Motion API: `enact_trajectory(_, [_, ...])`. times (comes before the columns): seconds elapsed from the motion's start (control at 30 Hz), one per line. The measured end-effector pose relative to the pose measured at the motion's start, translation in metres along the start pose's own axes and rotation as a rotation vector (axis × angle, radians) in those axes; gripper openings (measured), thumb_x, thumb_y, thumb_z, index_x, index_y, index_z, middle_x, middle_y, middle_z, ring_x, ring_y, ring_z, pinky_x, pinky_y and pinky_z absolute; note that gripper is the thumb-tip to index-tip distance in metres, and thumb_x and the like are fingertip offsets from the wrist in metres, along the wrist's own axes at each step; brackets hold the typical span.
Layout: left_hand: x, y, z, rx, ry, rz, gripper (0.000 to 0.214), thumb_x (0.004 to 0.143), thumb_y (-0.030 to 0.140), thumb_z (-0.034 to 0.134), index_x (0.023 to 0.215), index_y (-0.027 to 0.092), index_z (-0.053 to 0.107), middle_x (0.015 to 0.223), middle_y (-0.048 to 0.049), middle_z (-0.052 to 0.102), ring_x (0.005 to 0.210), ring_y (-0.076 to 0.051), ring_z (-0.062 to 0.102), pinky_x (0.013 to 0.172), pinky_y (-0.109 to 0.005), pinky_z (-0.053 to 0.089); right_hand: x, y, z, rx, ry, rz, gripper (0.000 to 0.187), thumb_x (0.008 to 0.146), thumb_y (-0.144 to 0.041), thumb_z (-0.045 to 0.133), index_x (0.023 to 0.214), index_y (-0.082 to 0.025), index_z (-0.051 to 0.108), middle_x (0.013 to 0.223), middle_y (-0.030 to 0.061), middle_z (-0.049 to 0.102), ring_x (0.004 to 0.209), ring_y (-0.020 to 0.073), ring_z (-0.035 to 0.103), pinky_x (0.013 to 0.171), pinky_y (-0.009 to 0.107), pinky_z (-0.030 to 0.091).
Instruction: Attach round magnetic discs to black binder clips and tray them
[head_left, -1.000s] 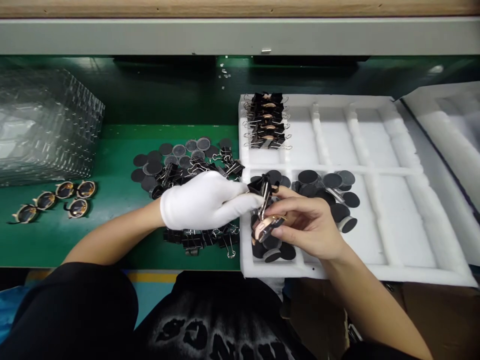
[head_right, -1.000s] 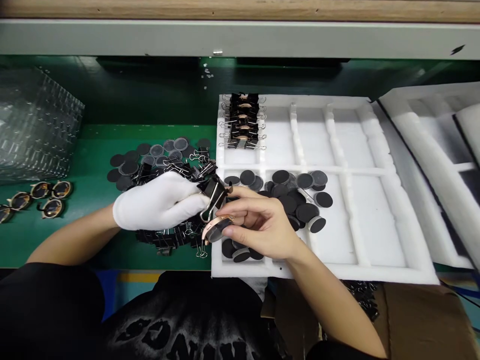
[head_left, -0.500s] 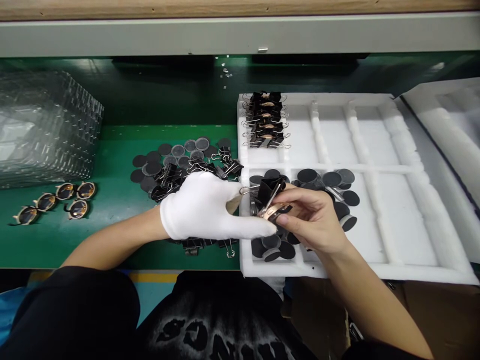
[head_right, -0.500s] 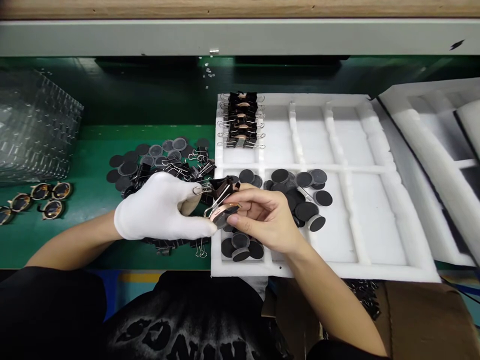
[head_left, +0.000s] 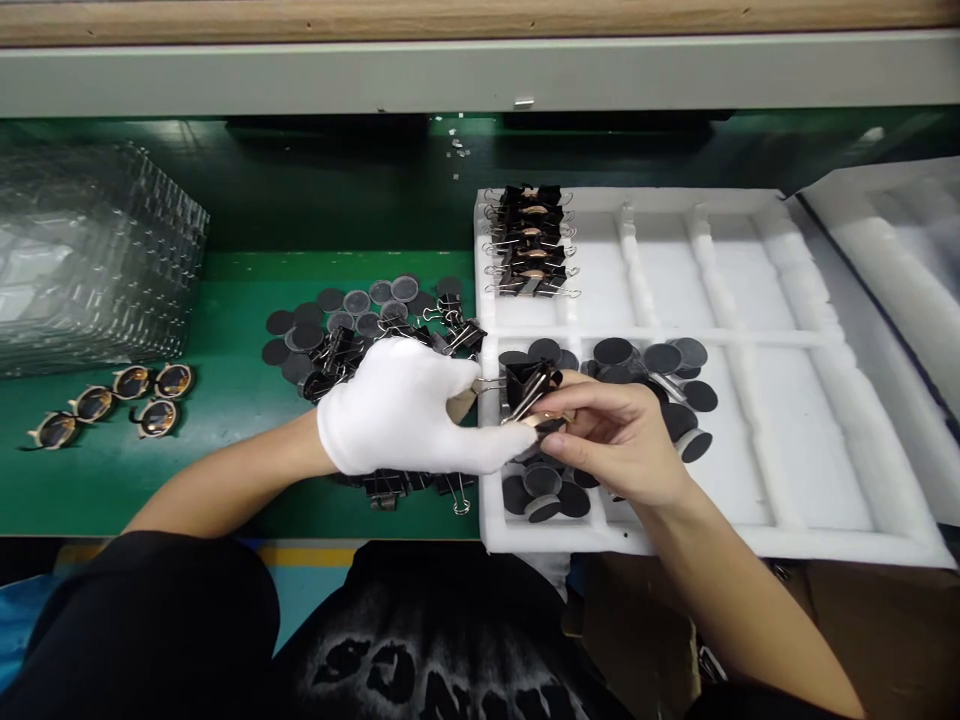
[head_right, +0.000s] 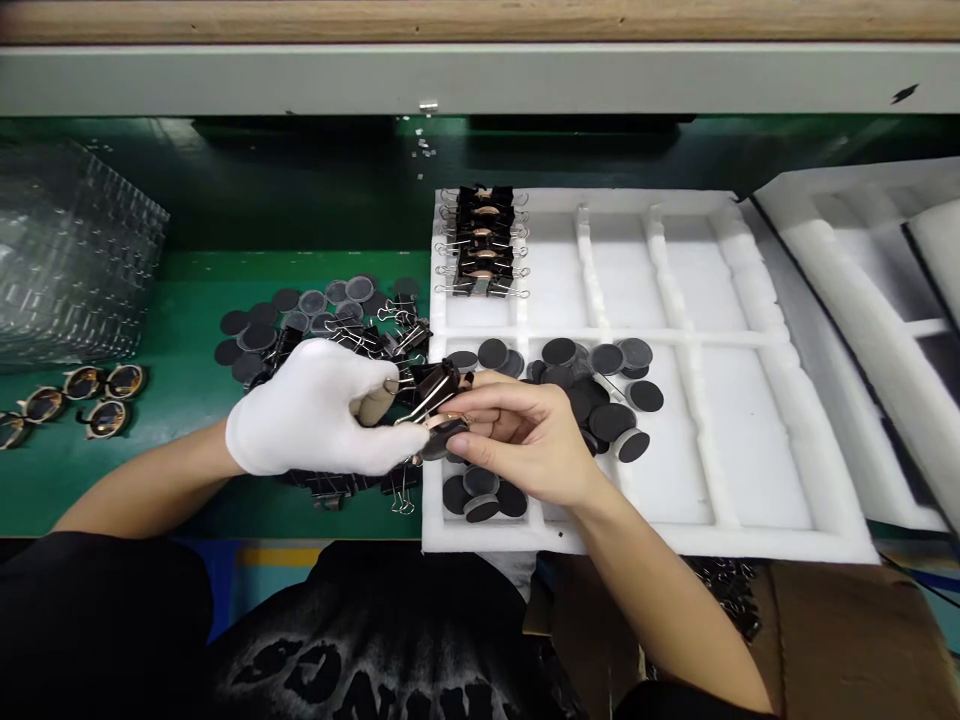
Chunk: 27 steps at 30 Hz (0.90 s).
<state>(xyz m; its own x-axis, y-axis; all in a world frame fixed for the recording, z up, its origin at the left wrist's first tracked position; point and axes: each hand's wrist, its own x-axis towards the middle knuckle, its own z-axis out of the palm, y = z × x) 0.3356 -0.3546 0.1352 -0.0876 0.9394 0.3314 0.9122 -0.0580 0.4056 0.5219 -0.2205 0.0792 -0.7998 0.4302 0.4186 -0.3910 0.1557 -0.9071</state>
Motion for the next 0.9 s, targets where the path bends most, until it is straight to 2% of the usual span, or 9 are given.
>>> enact_trajectory(0.07, [0.002, -0.003, -0.001, -0.031, -0.005, -0.001, 0.056, 0.078, 0.056, 0.063, 0.050, 0.020, 0.031, 0.044, 0.0060, 0.030, 0.045, -0.006, 0.028, 0.046, -0.025, 0.024, -0.001, -0.001, -0.001, 0.004, -0.024, -0.004, 0.027, 0.081, -0.017, 0.087, 0.103, -0.032, 0.085, 0.089, 0.0025, 0.073, 0.075, 0.0157, 0.074, 0.064, 0.026, 0.066])
enact_trajectory(0.17, [0.006, -0.009, -0.004, -0.128, -0.007, -0.018, 0.048, 0.082, 0.047, 0.059, 0.052, 0.019, 0.034, 0.046, 0.0061, 0.031, 0.048, -0.006, 0.027, 0.047, -0.024, 0.026, 0.000, -0.004, -0.006, -0.014, 0.026, -0.013, 0.024, 0.082, -0.020, 0.087, 0.103, -0.031, 0.084, 0.108, 0.0059, 0.077, 0.098, 0.0223, 0.077, 0.077, 0.033, 0.069])
enact_trajectory(0.23, [0.007, -0.012, -0.006, -0.210, -0.033, -0.034, 0.048, 0.085, 0.045, 0.060, 0.053, 0.019, 0.035, 0.047, 0.0062, 0.032, 0.049, -0.005, 0.028, 0.046, -0.022, 0.025, 0.001, -0.007, -0.011, -0.010, 0.139, 0.003, 0.021, 0.083, -0.023, 0.087, 0.102, -0.032, 0.084, 0.117, 0.0049, 0.077, 0.105, 0.0230, 0.076, 0.081, 0.034, 0.068])
enact_trajectory(0.33, [0.008, -0.013, -0.008, -0.334, -0.113, -0.086, 0.051, 0.086, 0.043, 0.063, 0.052, 0.018, 0.035, 0.047, 0.0065, 0.033, 0.048, -0.005, 0.029, 0.043, -0.020, 0.025, 0.005, -0.009, -0.017, 0.032, 0.336, 0.050, 0.018, 0.084, -0.026, 0.086, 0.099, -0.035, 0.081, 0.109, -0.0004, 0.079, 0.097, 0.0194, 0.077, 0.083, 0.035, 0.068])
enact_trajectory(0.4, [0.007, -0.011, -0.007, -0.411, -0.180, -0.122, 0.052, 0.087, 0.042, 0.065, 0.052, 0.018, 0.034, 0.046, 0.0065, 0.035, 0.047, -0.004, 0.030, 0.042, -0.019, 0.025, 0.007, -0.009, -0.019, 0.046, 0.405, 0.061, 0.017, 0.083, -0.027, 0.087, 0.097, -0.035, 0.080, 0.106, -0.0021, 0.079, 0.097, 0.0189, 0.076, 0.084, 0.035, 0.069])
enact_trajectory(0.53, [0.004, -0.005, -0.002, -0.515, -0.250, -0.169, 0.051, 0.092, 0.042, 0.062, 0.054, 0.019, 0.036, 0.050, 0.0061, 0.038, 0.047, -0.004, 0.031, 0.041, -0.018, 0.026, 0.009, -0.008, -0.017, 0.031, 0.393, 0.096, 0.018, 0.081, -0.031, 0.089, 0.097, -0.033, 0.081, 0.101, -0.0011, 0.081, 0.093, 0.0178, 0.077, 0.078, 0.031, 0.069])
enact_trajectory(0.67, [0.001, -0.001, 0.003, -0.550, -0.290, -0.203, 0.053, 0.095, 0.046, 0.059, 0.057, 0.018, 0.035, 0.053, 0.0057, 0.037, 0.050, -0.004, 0.031, 0.043, -0.018, 0.027, 0.009, -0.008, -0.016, 0.075, 0.343, 0.123, 0.020, 0.079, -0.031, 0.092, 0.096, -0.032, 0.083, 0.095, -0.0012, 0.082, 0.083, 0.0132, 0.077, 0.071, 0.020, 0.067])
enact_trajectory(0.77, [0.000, 0.000, 0.005, -0.564, -0.303, -0.212, 0.053, 0.096, 0.046, 0.058, 0.057, 0.018, 0.035, 0.054, 0.0059, 0.035, 0.050, -0.004, 0.029, 0.043, -0.018, 0.025, 0.009, -0.008, -0.017, 0.106, 0.309, 0.112, 0.019, 0.078, -0.026, 0.092, 0.095, -0.032, 0.084, 0.097, -0.0019, 0.083, 0.084, 0.0109, 0.078, 0.072, 0.015, 0.065])
enact_trajectory(0.9, [0.000, 0.001, 0.006, -0.583, -0.275, -0.216, 0.053, 0.096, 0.047, 0.059, 0.057, 0.018, 0.036, 0.055, 0.0057, 0.036, 0.051, -0.004, 0.029, 0.043, -0.019, 0.024, 0.007, -0.008, -0.018, 0.105, 0.271, 0.094, 0.020, 0.079, -0.022, 0.091, 0.095, -0.032, 0.084, 0.103, -0.0028, 0.083, 0.088, 0.0114, 0.079, 0.077, 0.016, 0.066])
